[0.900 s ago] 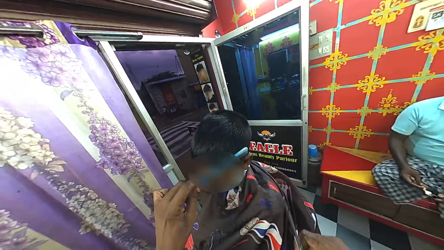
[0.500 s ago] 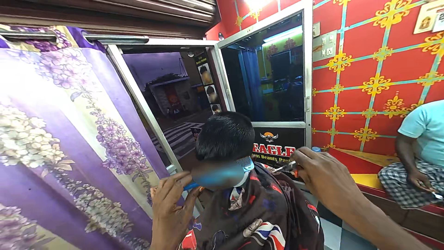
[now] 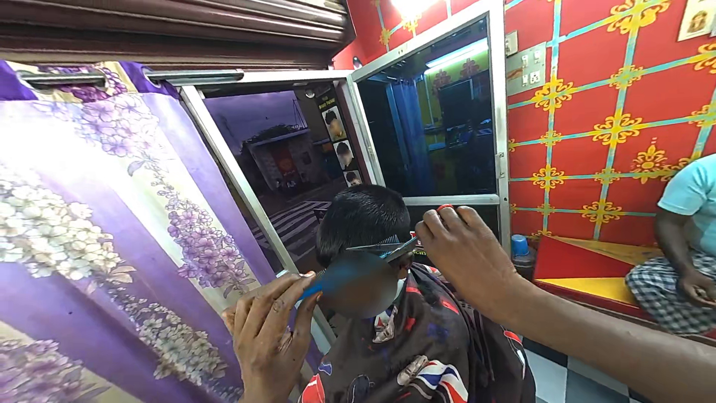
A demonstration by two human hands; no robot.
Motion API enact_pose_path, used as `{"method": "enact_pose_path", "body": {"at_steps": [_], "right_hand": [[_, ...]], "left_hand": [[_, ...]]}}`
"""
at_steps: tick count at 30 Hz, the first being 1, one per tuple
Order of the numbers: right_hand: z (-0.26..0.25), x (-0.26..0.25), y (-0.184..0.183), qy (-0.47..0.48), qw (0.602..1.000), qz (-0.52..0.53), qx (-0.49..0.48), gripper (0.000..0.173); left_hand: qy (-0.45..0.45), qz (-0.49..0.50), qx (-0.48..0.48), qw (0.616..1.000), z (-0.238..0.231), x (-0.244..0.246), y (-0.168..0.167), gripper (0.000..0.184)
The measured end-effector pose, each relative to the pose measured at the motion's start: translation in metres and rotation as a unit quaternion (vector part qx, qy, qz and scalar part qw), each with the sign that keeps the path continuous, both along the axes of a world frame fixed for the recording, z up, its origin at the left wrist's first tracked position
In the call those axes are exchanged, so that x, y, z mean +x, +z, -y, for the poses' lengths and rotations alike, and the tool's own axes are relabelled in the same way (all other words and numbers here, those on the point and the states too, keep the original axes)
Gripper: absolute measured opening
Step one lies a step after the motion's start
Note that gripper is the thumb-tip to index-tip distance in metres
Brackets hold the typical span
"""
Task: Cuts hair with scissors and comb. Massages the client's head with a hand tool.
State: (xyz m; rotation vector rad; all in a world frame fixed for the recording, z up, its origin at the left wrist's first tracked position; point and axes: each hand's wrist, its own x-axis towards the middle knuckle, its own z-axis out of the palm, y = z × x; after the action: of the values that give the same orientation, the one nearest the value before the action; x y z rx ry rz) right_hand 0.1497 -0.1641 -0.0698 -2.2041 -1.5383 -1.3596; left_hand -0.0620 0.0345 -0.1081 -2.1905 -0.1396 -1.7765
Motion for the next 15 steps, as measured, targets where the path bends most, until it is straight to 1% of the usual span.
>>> {"method": "enact_pose_path", "body": {"at_steps": [3, 7, 12, 15], "right_hand": [[-0.0018, -0.0002, -0.0022, 0.042, 0.998, 0.029, 0.021, 0.02], [0.0043, 0.0002, -0.0044, 0.058, 0.998, 0.006, 0.021, 0.018], [0.0031, 0.0017, -0.0015, 0.023, 1.0, 0.003, 0.014, 0.023], [0.003, 0.0066, 0.0031, 0.066, 0.998, -0.003, 0.02, 0.021]], "left_hand": [[0.006, -0.001, 0.005, 1.0, 0.004, -0.001, 0.0015, 0.022], [0.004, -0.001, 0.008, 1.0, 0.0075, -0.0027, 0.0041, 0.024], [0.006, -0.004, 0.012, 1.0, 0.0095, -0.0023, 0.0052, 0.024], [0.015, 0.016, 0.011, 1.0, 0.0105, -0.0004, 0.0072, 0.027]]}}
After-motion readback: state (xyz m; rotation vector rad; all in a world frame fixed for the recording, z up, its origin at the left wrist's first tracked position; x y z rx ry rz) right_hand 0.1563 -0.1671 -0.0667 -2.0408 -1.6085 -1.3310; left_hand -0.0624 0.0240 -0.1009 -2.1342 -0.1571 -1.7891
